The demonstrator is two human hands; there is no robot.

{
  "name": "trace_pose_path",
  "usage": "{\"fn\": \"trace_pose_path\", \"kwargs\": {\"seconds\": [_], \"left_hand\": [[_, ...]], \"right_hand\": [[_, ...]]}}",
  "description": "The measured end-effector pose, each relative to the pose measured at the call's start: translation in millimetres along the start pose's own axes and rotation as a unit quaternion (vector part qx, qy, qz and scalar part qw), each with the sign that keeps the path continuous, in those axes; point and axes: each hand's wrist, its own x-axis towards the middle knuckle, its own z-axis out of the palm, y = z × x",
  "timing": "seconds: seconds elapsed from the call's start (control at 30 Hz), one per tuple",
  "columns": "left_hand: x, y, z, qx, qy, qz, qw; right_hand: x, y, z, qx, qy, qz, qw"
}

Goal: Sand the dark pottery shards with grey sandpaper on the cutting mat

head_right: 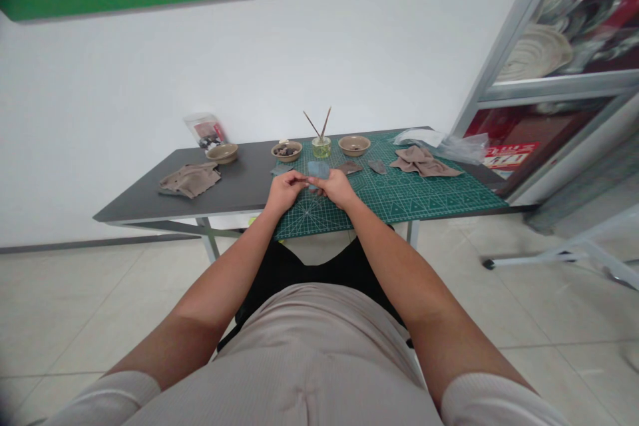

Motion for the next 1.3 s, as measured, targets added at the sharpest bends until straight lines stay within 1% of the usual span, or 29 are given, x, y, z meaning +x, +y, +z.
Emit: {"fn": "trace_pose_path", "kwargs": {"seconds": [0.2,0.27,0.37,0.47,0.6,0.7,0.8,0.97,1.13,1.3], "left_hand": [[0.2,-0.9,-0.4,0.044,0.002,0.044,0.998],[0.9,-1.1,-0.5,0.040,-0.009,0.034,0.999],[2.5,-0.9,0.0,0.015,-0.026,0.008,1.000],[3.8,-0.9,0.7,-0.014,-0.023,-0.007,1.000],[3.4,-0.8,0.7,-0.010,-0.015,0.000,1.000],[2.2,-0.3,0.1,0.005,-0.027,0.011,1.000],[1.7,-0.1,-0.4,0.008,-0.029,0.008,1.000],[3.8,-3.1,0.0,-0.044,-0.019,-0.020,0.999],[6.1,-7.8,1.1,-0.095,-0.011,-0.032,0.995],[5.3,-7.8,1.8,-0.091,-0.013,-0.034,0.995]], "right_hand": [[-1.8,-6.1,2.9,-0.020,-0.020,-0.005,1.000],[-2.1,-5.3,3.8,-0.022,-0.016,-0.006,1.000],[-2.0,-2.0,4.2,-0.014,0.007,-0.009,1.000],[-1.7,0.6,4.2,-0.004,0.012,-0.008,1.000],[-1.7,-0.1,4.4,-0.013,0.007,-0.012,1.000],[-1.0,-1.5,3.9,-0.026,-0.004,-0.014,1.000],[-0.4,-2.8,2.9,-0.025,-0.008,0.001,1.000],[-1.6,-4.8,2.6,-0.010,-0.002,-0.006,1.000],[-1.3,-4.1,2.4,0.011,0.002,-0.009,1.000],[-2.1,-3.2,2.2,0.017,-0.010,-0.024,1.000]]}}
